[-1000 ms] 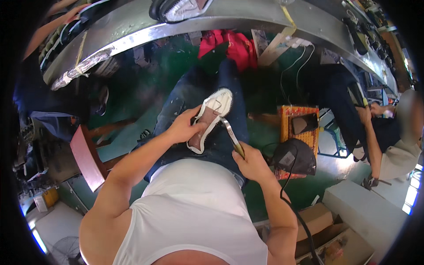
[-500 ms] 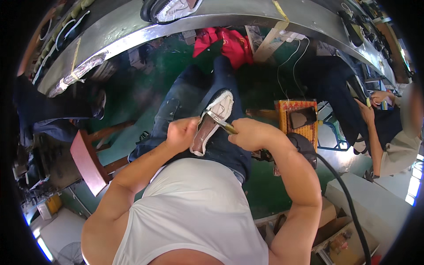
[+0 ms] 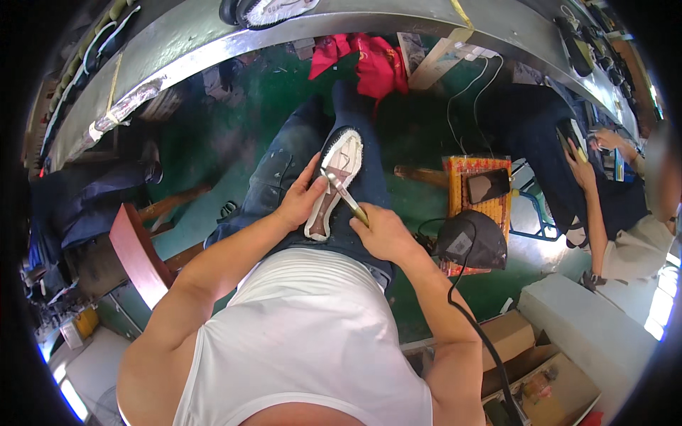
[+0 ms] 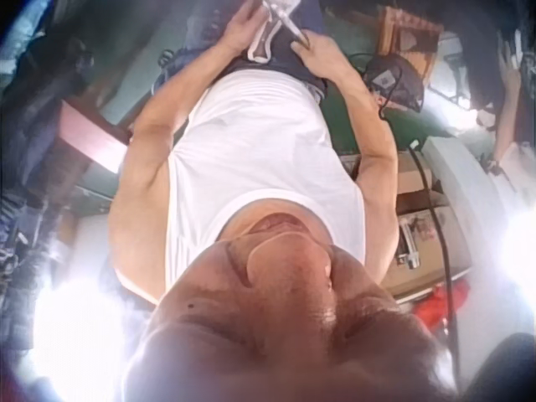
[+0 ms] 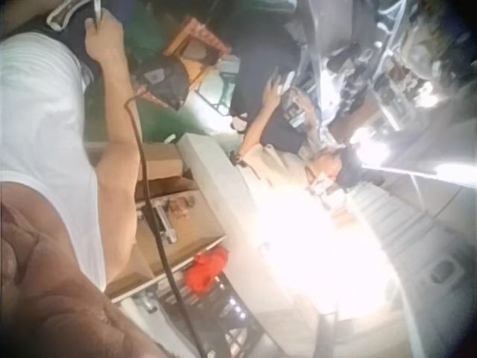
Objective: Use pliers to pull and shape shoe uppers over lasts on a production line.
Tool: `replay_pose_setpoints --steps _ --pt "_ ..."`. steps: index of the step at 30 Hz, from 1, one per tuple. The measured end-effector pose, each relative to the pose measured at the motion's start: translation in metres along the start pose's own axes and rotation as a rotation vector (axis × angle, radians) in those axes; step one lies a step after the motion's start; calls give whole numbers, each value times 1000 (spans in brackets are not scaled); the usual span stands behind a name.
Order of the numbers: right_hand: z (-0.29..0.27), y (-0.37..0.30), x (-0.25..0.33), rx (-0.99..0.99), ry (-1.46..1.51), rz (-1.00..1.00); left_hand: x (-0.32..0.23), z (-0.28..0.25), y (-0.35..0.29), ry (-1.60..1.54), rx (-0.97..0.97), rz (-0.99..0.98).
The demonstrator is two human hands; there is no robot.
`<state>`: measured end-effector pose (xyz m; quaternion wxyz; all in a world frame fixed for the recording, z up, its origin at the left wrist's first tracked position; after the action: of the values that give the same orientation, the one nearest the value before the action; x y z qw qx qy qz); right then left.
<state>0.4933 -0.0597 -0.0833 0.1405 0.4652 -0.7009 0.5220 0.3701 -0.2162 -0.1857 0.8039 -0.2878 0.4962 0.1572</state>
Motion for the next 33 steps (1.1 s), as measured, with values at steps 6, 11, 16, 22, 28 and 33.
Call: replay_pose_setpoints --steps 6,11,16,22,28,33 --pt "-18 7 8 -251 -360 -150 -5 10 -5 588 -174 18" --pt "36 24 -36 -15 695 20 -31 21 -7 894 -153 289" --pt "16 14 -63 475 1450 3 -48 29 -11 1130 -35 233" --pt "-26 4 -29 -30 562 -27 -45 31 -8 1163 -56 225" --pt "-52 32 -5 -15 167 98 -42 26 -8 1146 18 209" --pt "-56 33 -4 27 102 39 -42 24 -12 1236 47 135"
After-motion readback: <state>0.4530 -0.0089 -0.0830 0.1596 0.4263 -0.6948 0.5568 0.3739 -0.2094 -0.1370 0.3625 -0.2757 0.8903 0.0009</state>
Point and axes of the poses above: each hand's wrist, its own y-axis towards the middle knuckle, its own z-axis out of the palm, x = y × z, the point moved 2 cm from there along y, towards the middle knuckle, and after that the axes turned 7 degrees about x, right-handed, at the moved point
